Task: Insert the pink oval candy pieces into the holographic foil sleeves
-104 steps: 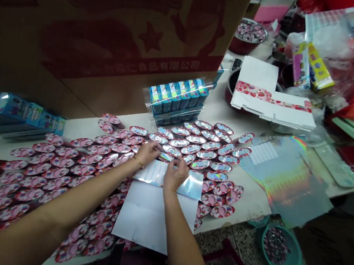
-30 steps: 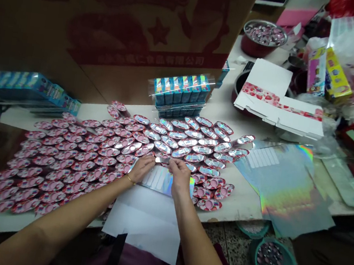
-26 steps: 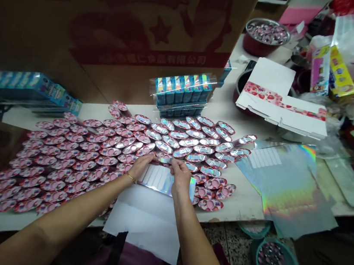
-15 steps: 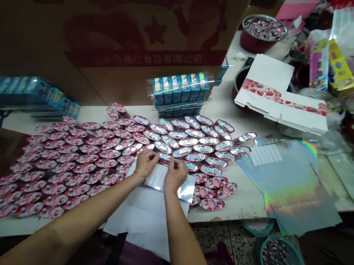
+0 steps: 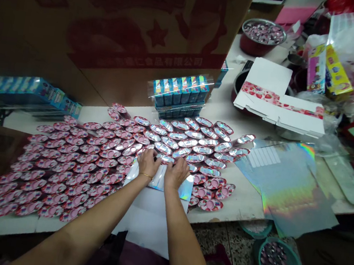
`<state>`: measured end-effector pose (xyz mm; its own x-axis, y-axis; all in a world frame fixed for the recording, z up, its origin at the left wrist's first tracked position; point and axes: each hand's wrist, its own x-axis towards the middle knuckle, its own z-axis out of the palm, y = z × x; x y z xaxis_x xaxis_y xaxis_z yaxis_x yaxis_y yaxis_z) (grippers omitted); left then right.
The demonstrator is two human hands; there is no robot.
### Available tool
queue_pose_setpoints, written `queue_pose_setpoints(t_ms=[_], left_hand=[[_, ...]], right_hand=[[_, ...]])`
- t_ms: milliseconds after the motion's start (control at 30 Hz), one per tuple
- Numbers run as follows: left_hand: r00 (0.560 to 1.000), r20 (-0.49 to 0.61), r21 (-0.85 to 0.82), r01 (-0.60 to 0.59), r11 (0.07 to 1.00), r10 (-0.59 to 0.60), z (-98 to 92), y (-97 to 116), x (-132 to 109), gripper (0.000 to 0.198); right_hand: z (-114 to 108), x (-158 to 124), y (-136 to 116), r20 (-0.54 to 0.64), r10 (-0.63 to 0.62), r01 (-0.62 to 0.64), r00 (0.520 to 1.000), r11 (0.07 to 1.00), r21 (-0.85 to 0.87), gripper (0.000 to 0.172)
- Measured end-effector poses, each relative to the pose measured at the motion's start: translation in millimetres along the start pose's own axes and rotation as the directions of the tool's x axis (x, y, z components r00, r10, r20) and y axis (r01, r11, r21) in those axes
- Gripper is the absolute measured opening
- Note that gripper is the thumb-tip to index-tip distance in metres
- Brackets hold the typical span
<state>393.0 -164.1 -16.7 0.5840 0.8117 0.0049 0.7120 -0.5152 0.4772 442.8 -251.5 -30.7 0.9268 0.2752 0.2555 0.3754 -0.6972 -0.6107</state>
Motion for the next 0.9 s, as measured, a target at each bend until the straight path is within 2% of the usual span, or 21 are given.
queue_pose_setpoints(t_ms=[67, 133, 200, 300, 367, 433, 533, 667, 733, 800, 867, 900], left_hand=[[0.998, 0.023, -0.02, -0.049, 0.999, 0.05, -2.3, -2.0, 0.0, 0.019], [0.991, 0.052, -0.015, -0.121, 0.992, 0.122, -6.2, -6.2, -0.4, 0.021], [0.982, 0.067, 0.017, -0.177, 0.984, 0.176, -12.6, -12.1, -1.3, 0.023], [0.956, 0.095, 0.041, -0.283, 0.958, 0.278, -25.5, -21.7, -3.6, 0.023], [0.908, 0.16, 0.029, -0.397, 0.917, 0.388, -32.6, -26.1, -5.0, 0.027], [0.866, 0.223, 0.018, -0.463, 0.886, 0.448, -35.3, -28.1, -5.5, 0.031], [0.874, 0.244, 0.011, -0.437, 0.9, 0.421, -31.3, -27.2, -4.2, 0.022], [0.9, 0.197, -0.009, -0.395, 0.919, 0.389, -23.1, -25.8, -2.9, 0.013], [0.908, 0.167, -0.011, -0.388, 0.921, 0.385, -21.2, -26.5, -3.6, 0.013], [0.912, 0.141, -0.016, -0.388, 0.922, 0.386, -19.9, -27.9, -5.3, 0.012], [0.901, 0.131, -0.048, -0.411, 0.91, 0.414, -18.1, -29.5, -7.6, 0.01], [0.886, 0.14, -0.088, -0.434, 0.897, 0.442, -16.8, -30.4, -8.8, 0.011]], right_hand=[[-7.5, 0.8, 4.7, 0.108, -0.159, 0.169, 0.981, 0.982, -0.082, 0.021], [-15.8, 1.4, 11.3, 0.239, -0.295, 0.337, 0.925, 0.928, -0.158, 0.027], [-24.4, 2.4, 17.7, 0.32, -0.367, 0.438, 0.874, 0.879, -0.189, 0.032], [-36.4, 4.2, 24.0, 0.338, -0.432, 0.499, 0.836, 0.854, -0.144, 0.028], [-42.0, 4.7, 26.7, 0.349, -0.473, 0.534, 0.809, 0.84, -0.1, 0.025], [-43.8, 4.3, 30.3, 0.375, -0.496, 0.565, 0.783, 0.819, -0.096, 0.028], [-38.8, 2.2, 39.2, 0.398, -0.534, 0.622, 0.746, 0.772, -0.131, 0.031], [-31.4, -5.7, 50.4, 0.371, -0.642, 0.716, 0.671, 0.692, -0.096, 0.03], [-35.0, -10.9, 49.5, 0.327, -0.659, 0.707, 0.677, 0.706, -0.041, 0.027], [-46.1, -13.9, 41.2, 0.29, -0.635, 0.646, 0.716, 0.76, 0.07, 0.023], [-62.3, -11.5, 25.6, 0.293, -0.556, 0.496, 0.778, 0.83, 0.255, 0.019], [-70.4, -7.8, 16.0, 0.316, -0.493, 0.377, 0.811, 0.853, 0.361, 0.017]])
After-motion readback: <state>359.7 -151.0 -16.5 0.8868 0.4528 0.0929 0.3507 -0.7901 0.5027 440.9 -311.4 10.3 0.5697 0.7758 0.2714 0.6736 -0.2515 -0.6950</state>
